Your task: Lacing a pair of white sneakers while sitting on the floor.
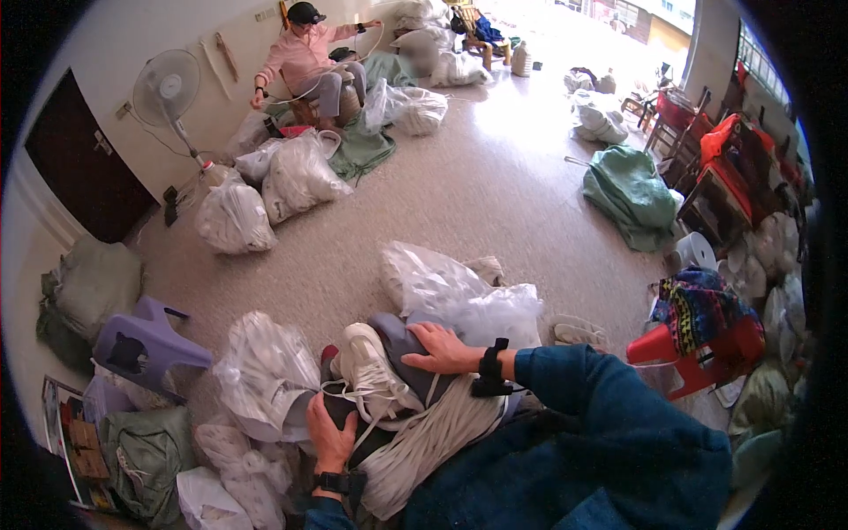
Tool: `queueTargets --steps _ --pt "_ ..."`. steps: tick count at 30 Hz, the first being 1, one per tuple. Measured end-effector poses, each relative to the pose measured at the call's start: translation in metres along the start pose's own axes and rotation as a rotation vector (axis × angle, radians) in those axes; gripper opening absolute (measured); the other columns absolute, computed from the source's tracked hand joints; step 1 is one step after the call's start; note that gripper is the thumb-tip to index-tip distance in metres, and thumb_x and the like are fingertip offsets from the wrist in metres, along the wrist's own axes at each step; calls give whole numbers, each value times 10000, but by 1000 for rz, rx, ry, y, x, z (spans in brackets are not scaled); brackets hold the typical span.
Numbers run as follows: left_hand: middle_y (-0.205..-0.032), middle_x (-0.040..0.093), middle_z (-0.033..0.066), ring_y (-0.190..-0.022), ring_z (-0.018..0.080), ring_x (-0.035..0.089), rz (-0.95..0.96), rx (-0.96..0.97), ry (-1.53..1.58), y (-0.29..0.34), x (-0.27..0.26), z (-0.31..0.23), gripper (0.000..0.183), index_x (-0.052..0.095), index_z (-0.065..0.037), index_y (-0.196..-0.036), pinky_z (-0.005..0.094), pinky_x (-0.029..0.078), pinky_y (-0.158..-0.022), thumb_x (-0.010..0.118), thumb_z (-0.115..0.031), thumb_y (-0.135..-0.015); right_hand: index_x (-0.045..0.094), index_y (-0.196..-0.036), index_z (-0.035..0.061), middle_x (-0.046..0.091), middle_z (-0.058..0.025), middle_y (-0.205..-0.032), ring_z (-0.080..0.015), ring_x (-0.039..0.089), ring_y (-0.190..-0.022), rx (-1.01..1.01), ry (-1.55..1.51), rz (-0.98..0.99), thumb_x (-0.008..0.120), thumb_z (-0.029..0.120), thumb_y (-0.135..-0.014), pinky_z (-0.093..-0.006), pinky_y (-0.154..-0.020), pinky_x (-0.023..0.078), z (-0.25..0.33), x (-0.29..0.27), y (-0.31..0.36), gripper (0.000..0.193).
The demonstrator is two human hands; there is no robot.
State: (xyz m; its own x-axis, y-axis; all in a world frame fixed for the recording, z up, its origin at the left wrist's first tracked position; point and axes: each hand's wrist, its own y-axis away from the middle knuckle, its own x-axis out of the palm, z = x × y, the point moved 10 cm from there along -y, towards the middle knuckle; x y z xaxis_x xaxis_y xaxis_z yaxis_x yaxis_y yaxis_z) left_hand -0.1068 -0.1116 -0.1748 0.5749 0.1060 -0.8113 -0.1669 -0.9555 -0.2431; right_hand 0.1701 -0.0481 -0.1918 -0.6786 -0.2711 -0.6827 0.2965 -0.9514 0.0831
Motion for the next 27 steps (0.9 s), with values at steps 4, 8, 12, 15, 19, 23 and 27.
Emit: queueTargets --steps 4,8,12,15,19,23,27 --pt "-1314 454 267 -1213 449 435 -9 13 -6 -1 -2 -3 750 370 24 -1363 495 347 -1038 750 -242 -773 388 -1392 15 419 -249 -1408 -420 387 -1313 18 -5 -3 579 567 -874 -529 -1077 299 -2 0 0 780" --pt "-1313 457 263 -1217 447 435 23 -49 -10 -1 0 0 755 375 17 -1362 496 344 -1041 760 -232 -763 388 -1407 39 425 -241 -1400 -408 379 -1321 20 -7 3 579 557 -874 -538 -1068 296 -1 0 -1 767" --pt "-1317 456 259 -1225 444 433 9 -41 -9 -1 1 1 752 375 11 -1363 497 346 -1041 763 -216 -760 392 -1389 10 429 -251 -1396 -417 398 -1306 14 29 2 583 570 -870 -524 -1073 302 -1 -3 -2 787" --pt "-1319 455 260 -1229 443 431 14 -34 2 -3 1 -2 749 374 12 -1363 499 347 -1040 759 -216 -763 404 -1377 14 436 -253 -1386 -421 411 -1292 17 22 -11 584 570 -868 -528 -1059 317 0 -4 2 776" --pt "-1319 454 266 -1234 446 428 22 -50 5 0 4 4 759 378 20 -1359 501 343 -1049 759 -234 -754 432 -1358 28 461 -252 -1359 -424 429 -1274 10 41 -33 588 577 -860 -537 -1028 348 -5 -2 -1 757" --pt "-1346 433 274 -1261 447 403 44 -86 -6 5 3 11 776 364 37 -1372 497 322 -1072 745 -284 -777 403 -1400 19 453 -236 -1383 -408 420 -1293 5 41 -26 583 577 -861 -532 -1052 330 0 5 -1 796" --pt "-1373 411 278 -1289 449 375 79 -109 -2 3 4 6 793 337 46 -1397 497 303 -1088 739 -307 -812 404 -1398 20 442 -233 -1393 -408 412 -1298 39 41 5 583 572 -864 -528 -1060 320 2 0 2 789"
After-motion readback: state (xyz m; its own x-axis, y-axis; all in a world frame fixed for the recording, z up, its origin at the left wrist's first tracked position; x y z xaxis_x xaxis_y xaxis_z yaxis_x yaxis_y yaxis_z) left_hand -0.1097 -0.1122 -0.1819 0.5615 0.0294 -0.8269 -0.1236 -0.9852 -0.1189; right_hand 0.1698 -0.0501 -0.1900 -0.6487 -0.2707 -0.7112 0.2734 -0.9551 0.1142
